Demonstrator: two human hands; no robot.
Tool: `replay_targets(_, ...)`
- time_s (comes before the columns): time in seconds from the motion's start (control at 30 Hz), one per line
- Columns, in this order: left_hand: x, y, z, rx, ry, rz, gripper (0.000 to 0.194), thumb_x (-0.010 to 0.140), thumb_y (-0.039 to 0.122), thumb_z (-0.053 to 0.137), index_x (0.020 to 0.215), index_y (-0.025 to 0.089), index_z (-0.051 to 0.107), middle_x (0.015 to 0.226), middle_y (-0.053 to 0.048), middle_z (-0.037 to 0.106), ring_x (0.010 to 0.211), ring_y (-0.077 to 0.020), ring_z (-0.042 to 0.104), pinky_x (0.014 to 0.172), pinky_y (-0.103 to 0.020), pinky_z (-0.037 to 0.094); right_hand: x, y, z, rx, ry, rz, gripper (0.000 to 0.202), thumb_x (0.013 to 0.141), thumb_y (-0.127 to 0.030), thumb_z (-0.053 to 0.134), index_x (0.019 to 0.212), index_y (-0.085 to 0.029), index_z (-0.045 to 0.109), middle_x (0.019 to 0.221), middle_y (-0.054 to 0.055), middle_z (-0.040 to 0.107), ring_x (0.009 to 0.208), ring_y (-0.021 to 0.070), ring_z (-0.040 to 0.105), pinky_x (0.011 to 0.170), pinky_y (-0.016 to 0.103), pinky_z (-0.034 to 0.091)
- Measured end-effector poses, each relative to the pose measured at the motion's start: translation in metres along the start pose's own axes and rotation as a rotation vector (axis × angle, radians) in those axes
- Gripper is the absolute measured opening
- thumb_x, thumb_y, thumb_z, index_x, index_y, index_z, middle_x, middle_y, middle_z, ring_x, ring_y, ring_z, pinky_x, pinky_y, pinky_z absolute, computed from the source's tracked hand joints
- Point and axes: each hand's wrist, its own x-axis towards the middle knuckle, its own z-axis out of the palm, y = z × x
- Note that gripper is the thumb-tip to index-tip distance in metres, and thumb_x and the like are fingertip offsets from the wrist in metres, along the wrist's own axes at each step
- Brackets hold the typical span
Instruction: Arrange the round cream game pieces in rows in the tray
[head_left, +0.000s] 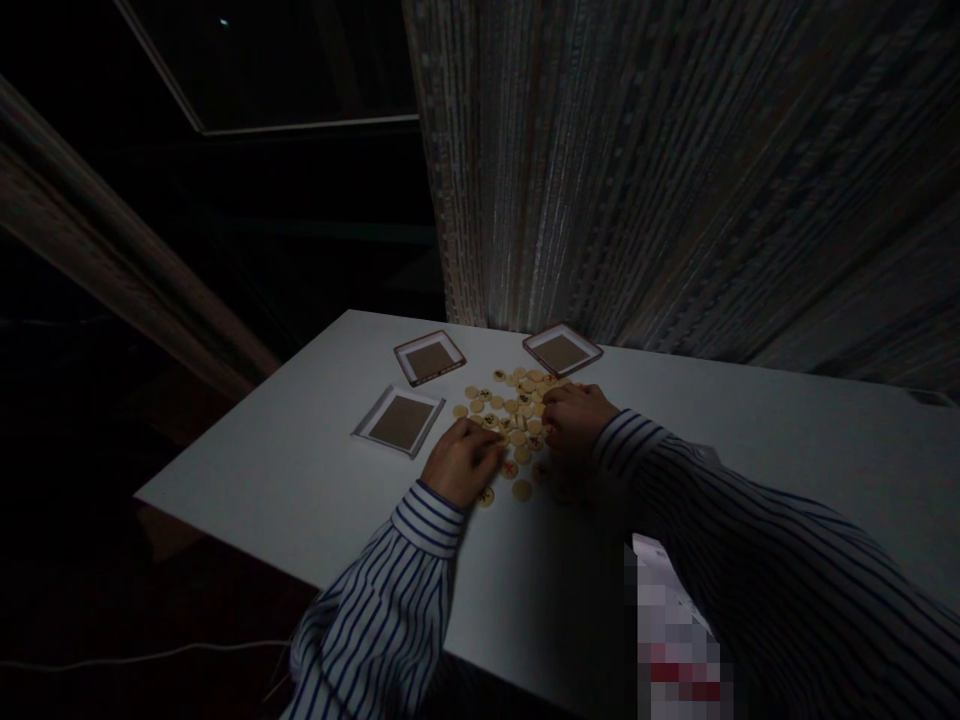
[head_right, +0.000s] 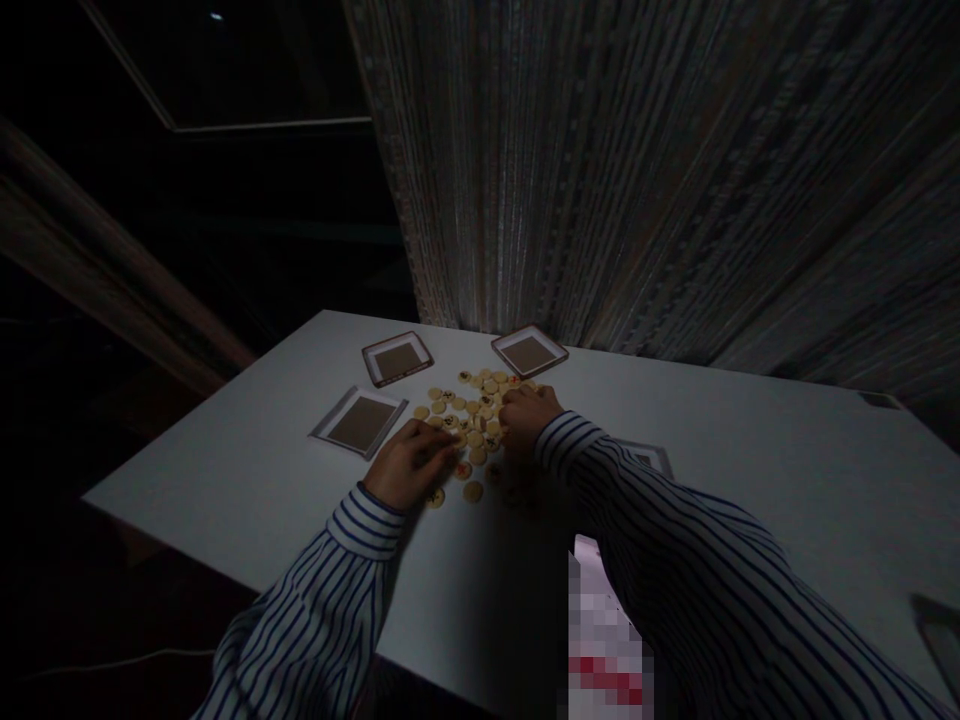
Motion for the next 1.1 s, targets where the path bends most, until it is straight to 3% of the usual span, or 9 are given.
replay_targets(0.27,-0.001,-0.003,0.002,0.003,0.019,-0.001,0.018,0.078,0.023,0.057,0.092,0.018,0.067,0.086,-0.004,0.057,0.083,-0.0162,0.058,0.076,-0.031,0.050,-0.005,0.009,0.002,0.044,-0.025,-0.038,0.029,0.076,-0.038,0.050,0.097,-0.027,0.067,0.125,0.009,0.052,0.115,0.0285,0.041,0.086,0.048,0.033)
replay_targets(0.53,-0.001,-0.004,0.003,0.008,0.009,-0.003,0.019,0.079,0.024,0.056,0.094,0.017,0.067,0.086,-0.005,0.057,0.084,-0.0171,0.058,0.077,-0.031,0.050,-0.007,0.020,0.006,0.019,-0.012,-0.040,0.038,0.074,-0.031,0.051,0.110,-0.027,0.062,0.127,0.009,0.050,0.115,0.0290,0.040,0.085,0.046,0.033)
replay_targets(0.93,-0.003,-0.006,0.002,-0.002,0.018,-0.041,0.019,0.079,0.026,0.056,0.094,0.018,0.066,0.088,-0.005,0.058,0.086,-0.0170,0.058,0.081,-0.033,0.049,-0.005,0.019,0.005,-0.026,0.023,-0.047,0.024,0.076,-0.029,0.049,0.092,-0.023,0.067,0.118,0.008,0.057,0.110,0.0256,0.045,0.083,0.044,0.034)
replay_targets(1.1,-0.002,-0.006,0.002,-0.011,0.041,-0.037,0.018,0.079,0.025,0.056,0.092,0.019,0.066,0.087,-0.004,0.058,0.084,-0.0164,0.058,0.079,-0.032,0.050,-0.004,0.021,0.007,0.056,0.065,-0.013,0.028,0.080,-0.032,0.047,0.099,-0.021,0.065,0.115,0.009,0.058,0.107,0.0246,0.047,0.081,0.039,0.036)
